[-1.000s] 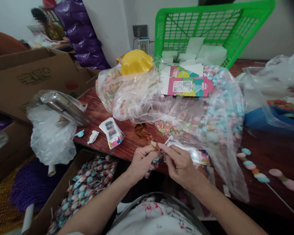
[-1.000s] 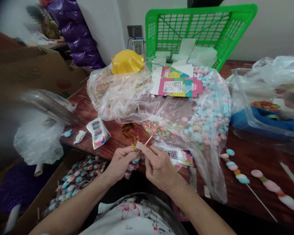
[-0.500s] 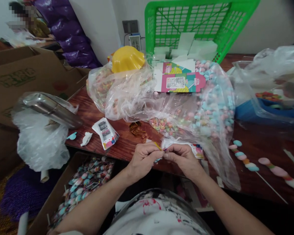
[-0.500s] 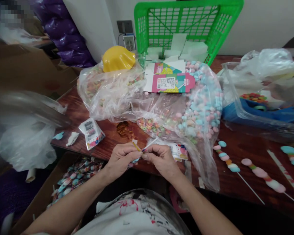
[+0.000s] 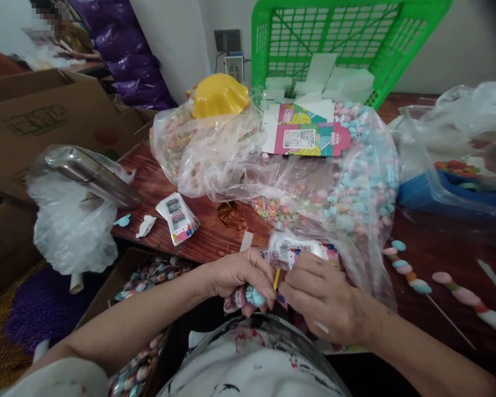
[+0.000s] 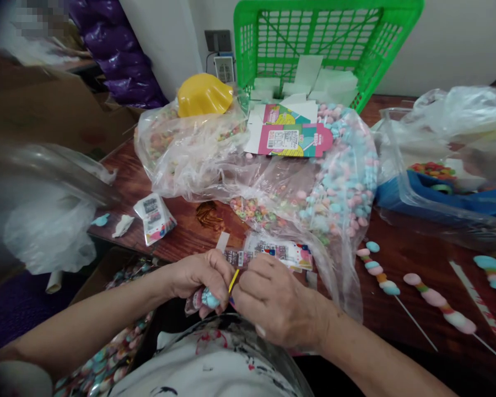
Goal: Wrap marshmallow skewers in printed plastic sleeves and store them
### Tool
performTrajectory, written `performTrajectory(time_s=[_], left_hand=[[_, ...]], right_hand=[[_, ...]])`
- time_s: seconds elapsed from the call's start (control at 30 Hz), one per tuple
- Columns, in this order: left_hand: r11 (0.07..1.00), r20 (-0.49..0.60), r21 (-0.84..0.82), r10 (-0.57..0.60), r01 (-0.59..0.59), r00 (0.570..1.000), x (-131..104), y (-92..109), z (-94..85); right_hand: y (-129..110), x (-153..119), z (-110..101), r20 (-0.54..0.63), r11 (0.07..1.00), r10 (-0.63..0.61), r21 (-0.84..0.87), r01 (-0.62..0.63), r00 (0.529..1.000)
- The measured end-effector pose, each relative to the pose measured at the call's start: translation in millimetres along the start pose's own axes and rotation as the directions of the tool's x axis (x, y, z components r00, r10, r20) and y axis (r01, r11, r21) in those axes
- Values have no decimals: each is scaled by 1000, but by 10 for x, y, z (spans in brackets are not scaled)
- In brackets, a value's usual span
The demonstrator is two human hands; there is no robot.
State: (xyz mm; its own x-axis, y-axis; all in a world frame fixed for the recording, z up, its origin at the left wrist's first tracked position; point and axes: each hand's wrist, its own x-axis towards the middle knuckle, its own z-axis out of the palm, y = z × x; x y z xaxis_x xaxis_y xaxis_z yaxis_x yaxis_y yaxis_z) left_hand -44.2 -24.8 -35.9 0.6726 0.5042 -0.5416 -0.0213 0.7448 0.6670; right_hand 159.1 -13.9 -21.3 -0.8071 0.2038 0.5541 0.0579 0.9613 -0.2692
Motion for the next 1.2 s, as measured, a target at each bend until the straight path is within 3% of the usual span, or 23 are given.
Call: performTrajectory(time_s=[0.1, 0.2, 0.43, 0.6, 0.77, 0.83, 0.87, 0.93, 0.97, 1.0, 1.03, 1.07, 1.1, 1.13, 1.17, 1.2], left_hand=[[988, 108, 54, -147, 142, 983, -11, 35, 19], [963, 173, 123, -258, 239, 951, 7, 63, 30], [903, 272, 319, -379, 288, 885, 62, 80, 49], [899, 367, 390, -352, 201, 861, 117, 85, 45], [891, 388, 453, -191, -6, 902, 152, 252, 62], [752, 343, 640, -94, -160, 935, 99, 379, 127], [606, 304, 762, -25, -228, 952, 60, 437, 175], [178, 227, 949, 189, -261, 955, -17, 507, 288], [-52, 216, 976, 319, -210, 923, -40, 511, 345], [-261, 237, 957, 449, -128, 861, -47, 495, 394], [-424, 283, 905, 553, -28, 783, -34, 461, 434], [-532, 343, 844, 635, 69, 692, -2, 415, 460], [-580, 401, 804, 693, 133, 600, 47, 360, 472], [-568, 423, 808, 743, 155, 518, 109, 304, 473], [-502, 404, 856, 795, 119, 453, 178, 250, 465], [-373, 334, 928, 854, 23, 399, 248, 203, 451]], right_hand=[[-117, -36, -28, 18, 989, -113, -94, 114, 993], [-179, -55, -15, 6, 982, -148, -116, 148, 989], [-211, -85, 52, 60, 980, -197, 16, 197, 978], [-177, -132, 83, 45, 975, -218, -36, 220, 975], [-216, -109, 69, 12, 989, -115, -93, 116, 993], [-241, -109, 65, 46, 987, -76, -141, 81, 996], [-238, -114, 64, 68, 980, -58, -188, 70, 996], [-174, -128, 64, 99, 952, -12, -304, 41, 995], [-106, -132, 62, 92, 936, 24, -352, 10, 996], [-15, -131, 54, 69, 923, 77, -382, -45, 995], [94, -125, 40, 27, 915, 155, -382, -133, 988], [213, -112, 18, -26, 903, 249, -355, -242, 968], [329, -92, -13, -79, 881, 356, -304, -362, 931], [430, -66, -49, -140, 848, 444, -252, -465, 885], [505, -34, -85, -191, 813, 510, -210, -542, 839], [544, 3, -115, -240, 785, 544, -193, -589, 804]])
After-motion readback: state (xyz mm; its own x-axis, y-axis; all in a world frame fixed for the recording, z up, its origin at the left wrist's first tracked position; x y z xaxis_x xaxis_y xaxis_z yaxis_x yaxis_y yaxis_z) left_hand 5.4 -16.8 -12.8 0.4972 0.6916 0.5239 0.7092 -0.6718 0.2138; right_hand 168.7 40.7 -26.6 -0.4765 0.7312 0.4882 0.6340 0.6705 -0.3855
